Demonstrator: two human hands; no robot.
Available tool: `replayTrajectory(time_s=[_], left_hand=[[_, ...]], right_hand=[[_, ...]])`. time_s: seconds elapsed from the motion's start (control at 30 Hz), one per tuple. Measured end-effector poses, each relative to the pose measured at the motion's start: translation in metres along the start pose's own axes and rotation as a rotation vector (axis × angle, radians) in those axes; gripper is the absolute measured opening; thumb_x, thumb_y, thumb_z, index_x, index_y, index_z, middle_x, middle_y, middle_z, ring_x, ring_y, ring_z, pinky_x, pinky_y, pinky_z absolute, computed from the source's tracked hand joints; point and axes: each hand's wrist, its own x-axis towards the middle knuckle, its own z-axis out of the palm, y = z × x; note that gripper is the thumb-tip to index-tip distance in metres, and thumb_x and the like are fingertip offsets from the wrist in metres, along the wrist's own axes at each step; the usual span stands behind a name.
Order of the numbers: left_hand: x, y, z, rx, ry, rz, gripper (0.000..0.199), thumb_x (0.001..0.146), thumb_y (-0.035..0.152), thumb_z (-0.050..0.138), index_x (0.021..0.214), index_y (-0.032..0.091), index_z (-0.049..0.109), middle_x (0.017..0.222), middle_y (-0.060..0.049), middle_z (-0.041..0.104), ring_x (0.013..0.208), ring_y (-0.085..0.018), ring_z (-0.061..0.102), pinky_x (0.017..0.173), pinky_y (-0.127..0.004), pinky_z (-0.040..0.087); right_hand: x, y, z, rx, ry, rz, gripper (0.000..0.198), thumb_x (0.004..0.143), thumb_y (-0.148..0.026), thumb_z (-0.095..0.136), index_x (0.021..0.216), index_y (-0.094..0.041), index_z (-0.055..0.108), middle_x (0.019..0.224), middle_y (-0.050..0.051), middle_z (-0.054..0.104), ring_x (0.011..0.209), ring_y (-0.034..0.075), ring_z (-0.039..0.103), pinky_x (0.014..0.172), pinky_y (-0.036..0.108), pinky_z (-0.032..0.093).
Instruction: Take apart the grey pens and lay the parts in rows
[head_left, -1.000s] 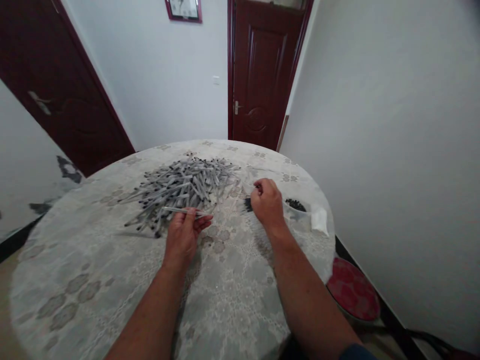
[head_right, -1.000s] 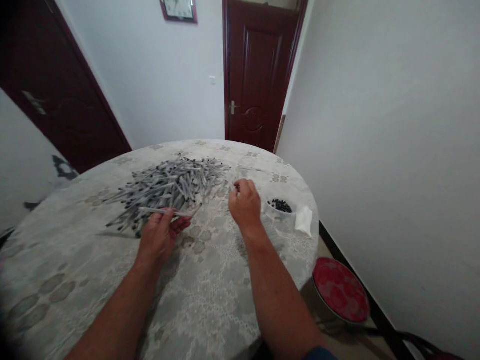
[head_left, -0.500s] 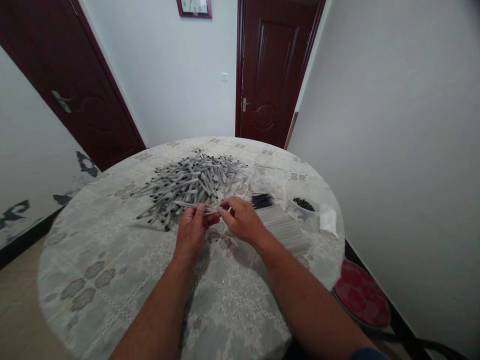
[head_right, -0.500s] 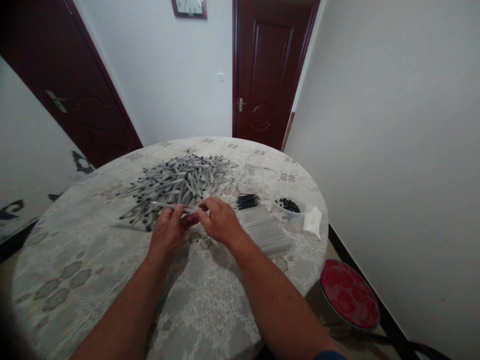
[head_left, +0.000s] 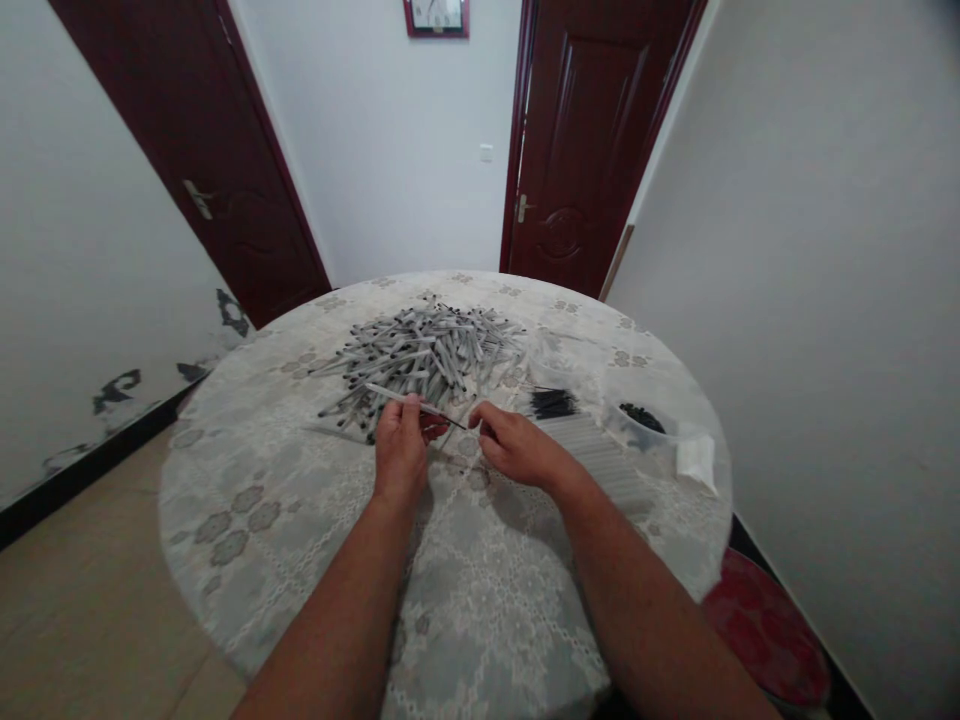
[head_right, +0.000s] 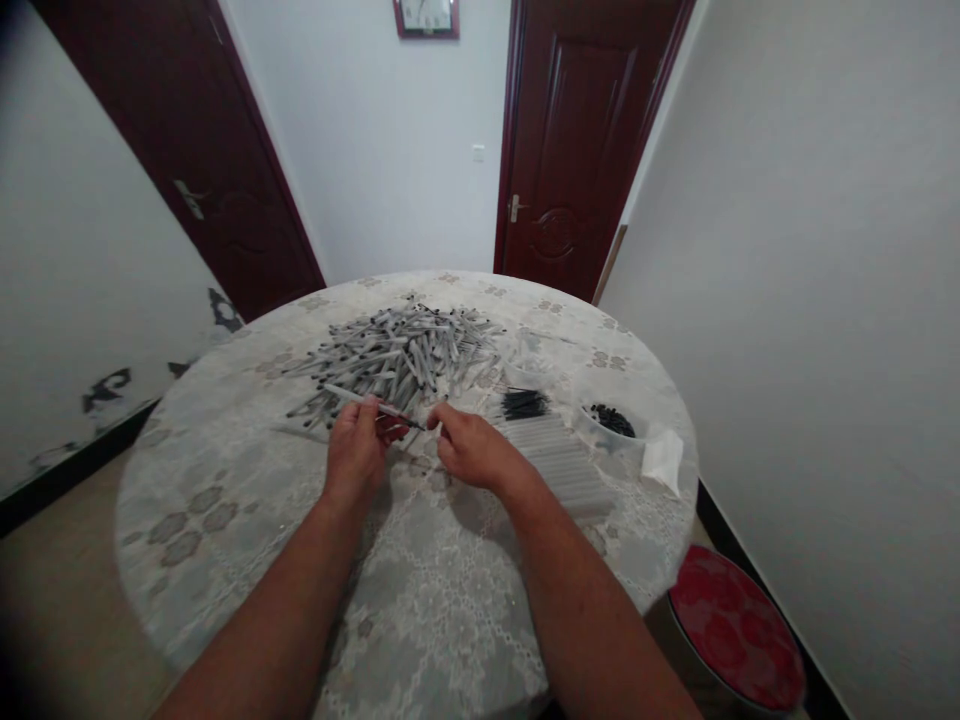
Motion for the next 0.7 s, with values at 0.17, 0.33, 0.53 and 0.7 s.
replayTrajectory(time_s=[0.17, 0.33, 0.53, 0.7], left_hand=[[0.006, -0.002, -0.002, -0.053, 0.122, 0.014, 0.031, 0.09, 0.052, 0.061, 0.09, 0.021, 0.054, 0.076, 0.001, 0.064, 0.064, -0.017, 0.07, 0.056, -0.028, 0.057], [0.006, -0.002, -0.001, -0.024, 0.132, 0.027, 0.031, 0.091, 0.051, 0.059, 0.09, 0.021, 0.053, 0.078, 0.001, 0.063, 0.067, -0.017, 0.07, 0.055, -0.028, 0.058], [0.004, 0.0, 0.0, 0.023, 0.11, 0.015, 0.031, 0.091, 0.051, 0.061, 0.09, 0.021, 0.054, 0.077, 0.001, 0.065, 0.066, -0.016, 0.07, 0.056, -0.027, 0.058], [0.005, 0.003, 0.001, 0.012, 0.112, -0.017, 0.029, 0.089, 0.049, 0.062, 0.09, 0.021, 0.055, 0.08, 0.001, 0.064, 0.066, -0.016, 0.069, 0.056, -0.027, 0.058]], right_hand=[[-0.012, 0.013, -0.031, 0.088, -0.291, 0.073, 0.028, 0.08, -0.005, 0.051, 0.098, -0.019, 0.069, 0.085, 0.0, 0.066, 0.078, 0.014, 0.058, 0.071, 0.024, 0.042], [-0.009, 0.015, -0.04, -0.045, -0.158, 0.209, 0.026, 0.088, -0.014, 0.055, 0.101, -0.017, 0.077, 0.096, 0.006, 0.077, 0.087, 0.018, 0.067, 0.08, 0.027, 0.047], [0.006, 0.012, -0.009, -0.384, 0.096, 0.419, 0.029, 0.095, -0.018, 0.055, 0.113, -0.012, 0.077, 0.114, 0.015, 0.077, 0.109, 0.023, 0.07, 0.098, 0.028, 0.046], [0.01, 0.026, -0.002, -0.511, 0.129, 0.58, 0.029, 0.101, -0.022, 0.049, 0.105, -0.011, 0.076, 0.108, 0.018, 0.077, 0.105, 0.025, 0.071, 0.094, 0.03, 0.048]])
